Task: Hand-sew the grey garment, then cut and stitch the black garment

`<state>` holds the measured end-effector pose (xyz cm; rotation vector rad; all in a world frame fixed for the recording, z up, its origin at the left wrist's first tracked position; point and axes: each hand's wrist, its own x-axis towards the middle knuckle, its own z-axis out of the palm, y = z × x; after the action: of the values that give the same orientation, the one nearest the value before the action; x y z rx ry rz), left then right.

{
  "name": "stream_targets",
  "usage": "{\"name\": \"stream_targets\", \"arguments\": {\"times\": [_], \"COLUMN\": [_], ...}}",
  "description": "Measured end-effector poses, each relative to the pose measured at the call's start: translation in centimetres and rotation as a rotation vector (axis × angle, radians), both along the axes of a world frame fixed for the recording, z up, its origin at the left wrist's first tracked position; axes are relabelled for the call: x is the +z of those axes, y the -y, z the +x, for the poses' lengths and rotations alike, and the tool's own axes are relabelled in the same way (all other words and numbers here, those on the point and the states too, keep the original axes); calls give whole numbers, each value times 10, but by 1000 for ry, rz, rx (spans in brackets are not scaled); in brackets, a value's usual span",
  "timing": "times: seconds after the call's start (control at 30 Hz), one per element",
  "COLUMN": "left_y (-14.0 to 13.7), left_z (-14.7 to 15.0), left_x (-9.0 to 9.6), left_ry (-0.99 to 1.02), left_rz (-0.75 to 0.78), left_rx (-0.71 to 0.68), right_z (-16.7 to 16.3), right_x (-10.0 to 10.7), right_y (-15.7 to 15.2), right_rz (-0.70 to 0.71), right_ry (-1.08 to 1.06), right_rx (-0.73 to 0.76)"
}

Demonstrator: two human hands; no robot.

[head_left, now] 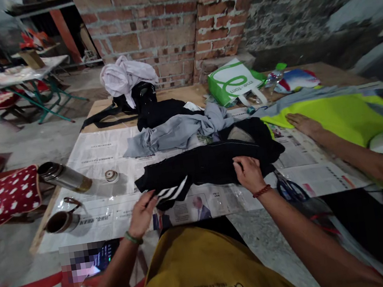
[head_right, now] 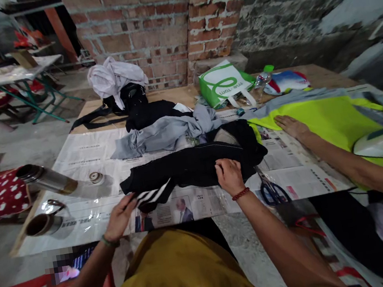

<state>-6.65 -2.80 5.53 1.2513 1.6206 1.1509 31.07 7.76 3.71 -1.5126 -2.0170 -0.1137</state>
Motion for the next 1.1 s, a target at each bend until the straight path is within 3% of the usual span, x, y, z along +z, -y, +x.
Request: {"name": "stream_targets", "arguments": {"times": [0.1,0.23,0.37,0.43,0.53,0.63,0.73,0.83,0.93,1.0,1.1], "left_y": [-13,-22,-14,-2,19,39,49,43,24,9,-15], "left_z": [-12,-25,-42,-49,-54,-56,-53,-34,4,38,93], "left_x": [28,54,66,62,41,14,1,7,19,24,24], "left_ry": [203,548,837,968,1047,874,508,92,-376,-546,-725], "left_rz": [-43,-86,-386,-537,-585,-418,-121,113,345,481,545], "left_rx": [122,182,143,186,452,650,695,496,-11,-276,-549], "right_z": [1,4,12,16,23,27,29,28,26,23,19], "right_x": [1,6,24,30,23,5,-9,-13,-8,-2,8], "right_y": [3,1,7,17,34,47,55,58,61,64,70], "right_rz": [-18,-17,48,66,54,24,13,25,59,83,109], "right_ry": [95,28,-91,-108,-71,-16,-8,-29,-56,-76,-94], "right_rx": [81,13,19,62,115,131,121,112,128,152,193]}}
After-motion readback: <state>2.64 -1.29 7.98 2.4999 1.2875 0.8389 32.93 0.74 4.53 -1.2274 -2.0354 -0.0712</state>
